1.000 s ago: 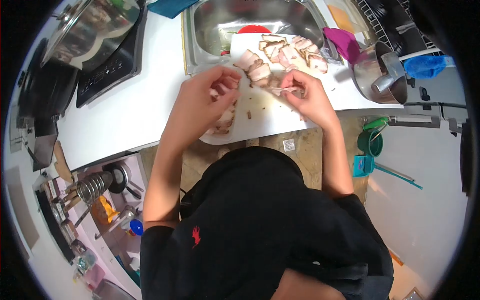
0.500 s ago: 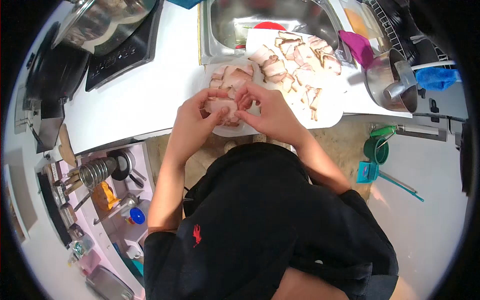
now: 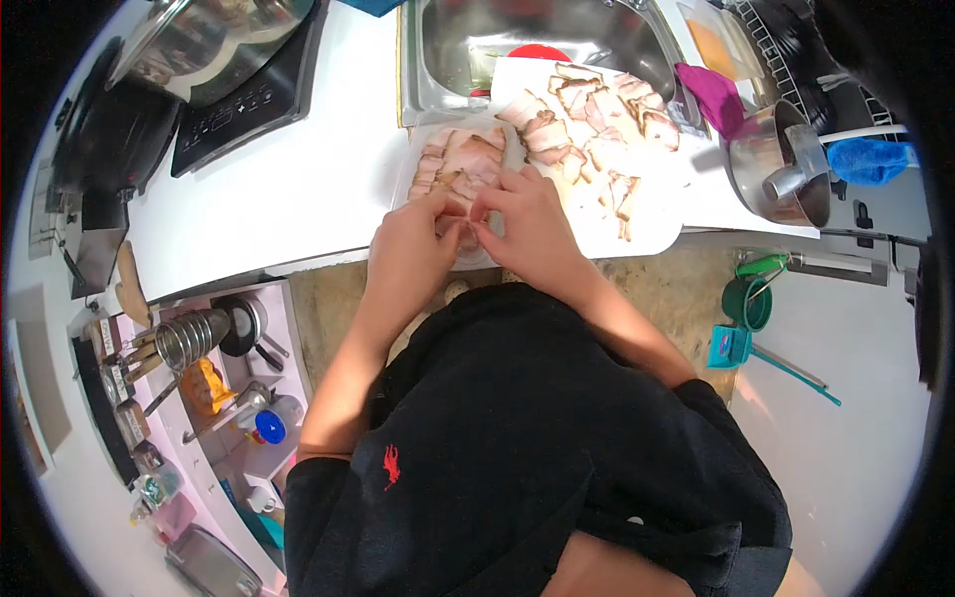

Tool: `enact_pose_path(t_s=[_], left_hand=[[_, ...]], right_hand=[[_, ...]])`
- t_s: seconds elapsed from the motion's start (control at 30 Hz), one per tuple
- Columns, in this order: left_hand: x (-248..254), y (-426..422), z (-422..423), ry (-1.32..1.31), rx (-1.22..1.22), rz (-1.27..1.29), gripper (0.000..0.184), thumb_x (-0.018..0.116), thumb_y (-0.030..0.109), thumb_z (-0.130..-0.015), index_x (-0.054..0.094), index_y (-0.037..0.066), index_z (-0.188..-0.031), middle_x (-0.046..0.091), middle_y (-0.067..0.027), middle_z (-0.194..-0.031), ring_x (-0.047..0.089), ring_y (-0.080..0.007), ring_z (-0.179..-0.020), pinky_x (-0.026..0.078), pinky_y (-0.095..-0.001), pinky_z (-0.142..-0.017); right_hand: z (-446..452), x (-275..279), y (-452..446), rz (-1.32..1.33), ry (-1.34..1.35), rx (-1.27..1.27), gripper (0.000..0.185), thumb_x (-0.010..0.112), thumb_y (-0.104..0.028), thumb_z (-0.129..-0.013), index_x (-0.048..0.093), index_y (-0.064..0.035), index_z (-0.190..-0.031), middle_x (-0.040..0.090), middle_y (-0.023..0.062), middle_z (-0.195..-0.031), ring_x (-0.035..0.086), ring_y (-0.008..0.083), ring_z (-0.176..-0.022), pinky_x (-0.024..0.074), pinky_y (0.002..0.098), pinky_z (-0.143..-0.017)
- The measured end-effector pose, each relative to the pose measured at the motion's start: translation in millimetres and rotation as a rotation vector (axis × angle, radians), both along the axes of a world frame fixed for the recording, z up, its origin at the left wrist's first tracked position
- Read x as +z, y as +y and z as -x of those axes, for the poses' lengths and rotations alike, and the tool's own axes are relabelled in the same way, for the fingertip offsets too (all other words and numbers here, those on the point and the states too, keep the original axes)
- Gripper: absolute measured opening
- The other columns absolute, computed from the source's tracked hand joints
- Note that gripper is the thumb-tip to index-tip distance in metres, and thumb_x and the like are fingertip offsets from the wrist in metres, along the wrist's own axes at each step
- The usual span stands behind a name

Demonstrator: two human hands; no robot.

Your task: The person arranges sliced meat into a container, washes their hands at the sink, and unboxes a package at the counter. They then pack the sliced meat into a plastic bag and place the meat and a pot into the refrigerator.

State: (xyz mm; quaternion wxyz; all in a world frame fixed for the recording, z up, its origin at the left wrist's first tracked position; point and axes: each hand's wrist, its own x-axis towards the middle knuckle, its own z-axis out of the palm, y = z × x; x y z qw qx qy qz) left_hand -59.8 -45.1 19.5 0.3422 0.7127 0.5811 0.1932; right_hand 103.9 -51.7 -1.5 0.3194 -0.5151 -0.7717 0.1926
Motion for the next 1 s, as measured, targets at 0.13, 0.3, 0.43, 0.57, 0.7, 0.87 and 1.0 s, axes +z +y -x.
enact_pose_path(t_s=[0.13, 0.3, 0.43, 0.57, 0.7, 0.87, 1.0], left_hand=[[2.8, -1.8, 3.2, 0.132, 0.016, -0.36, 0.011, 0.065, 0.005, -0.077, 0.065, 0.001, -0.087, 0.063, -0.013, -0.077, 0.063, -0.0278, -0.069, 0.049, -0.0349, -0.065], [-6.4, 6.0, 9.3, -0.064, -0.013, -0.095, 0.012, 0.067, 0.005, -0.075, 0.065, 0.0, -0.087, 0.063, -0.0136, -0.076, 0.062, -0.0254, -0.067, 0.049, -0.0333, -0.064], [-4.0, 9.9, 9.9, -0.085, 0.0, 0.004, 0.013, 0.065, 0.004, -0.076, 0.066, 0.0, -0.088, 0.063, -0.0144, -0.077, 0.062, -0.0232, -0.066, 0.048, -0.0321, -0.063], [-0.8, 8.4, 8.9, -0.131, 0.014, -0.009, 0.014, 0.064, 0.005, -0.078, 0.066, -0.001, -0.091, 0.063, -0.0138, -0.076, 0.06, -0.0203, -0.063, 0.048, -0.0308, -0.062], [14.5, 15.0, 1.5, -0.147, 0.031, -0.05, 0.014, 0.063, 0.005, -0.079, 0.064, -0.001, -0.092, 0.061, -0.0126, -0.073, 0.059, -0.0184, -0.063, 0.048, -0.0296, -0.061], [13.4, 23.4, -22.3, -0.247, -0.103, -0.126, 0.015, 0.064, 0.006, -0.079, 0.064, 0.0, -0.092, 0.06, -0.0128, -0.072, 0.059, -0.0198, -0.063, 0.048, -0.0316, -0.062], [5.8, 22.3, -58.2, -0.161, -0.282, -0.102, 0.02, 0.066, 0.009, -0.079, 0.065, 0.003, -0.098, 0.065, -0.0101, -0.08, 0.061, -0.0162, -0.068, 0.049, -0.0289, -0.065]], right_hand=[[2.7, -8.1, 1.4, -0.02, -0.036, -0.035, 0.009, 0.068, -0.012, -0.067, 0.062, -0.0101, -0.074, 0.053, 0.0066, -0.083, 0.049, 0.0266, -0.084, 0.039, 0.0388, -0.075], [3.6, -4.8, 1.7, -0.05, -0.054, -0.045, 0.008, 0.067, -0.012, -0.069, 0.062, -0.0086, -0.074, 0.055, 0.0078, -0.083, 0.05, 0.0278, -0.086, 0.0401, 0.0398, -0.077], [-34.1, -6.9, 11.9, -0.034, 0.057, -0.171, 0.014, 0.066, -0.01, -0.071, 0.066, -0.0055, -0.084, 0.06, 0.0105, -0.087, 0.055, 0.0273, -0.084, 0.0443, 0.0376, -0.077], [-116.1, -3.3, 10.3, 0.156, 0.102, -0.612, 0.023, 0.066, -0.012, -0.072, 0.067, -0.0022, -0.093, 0.064, 0.0164, -0.089, 0.06, 0.0257, -0.084, 0.0477, 0.035, -0.077], [-173.9, -21.1, 1.9, 0.318, 0.095, -0.522, 0.027, 0.069, -0.013, -0.072, 0.067, -0.0014, -0.095, 0.062, 0.0144, -0.089, 0.059, 0.0217, -0.078, 0.047, 0.0323, -0.072], [-164.3, -17.0, 3.4, 0.351, 0.077, -0.402, 0.018, 0.069, -0.008, -0.071, 0.063, -0.0005, -0.086, 0.061, 0.0084, -0.078, 0.056, 0.0143, -0.068, 0.0456, 0.0277, -0.064], [-166.0, -13.7, -1.7, 0.448, 0.141, -0.466, 0.013, 0.069, 0.0, -0.074, 0.057, -0.002, -0.08, 0.057, -0.0016, -0.072, 0.051, 0.0067, -0.065, 0.043, 0.0216, -0.062]])
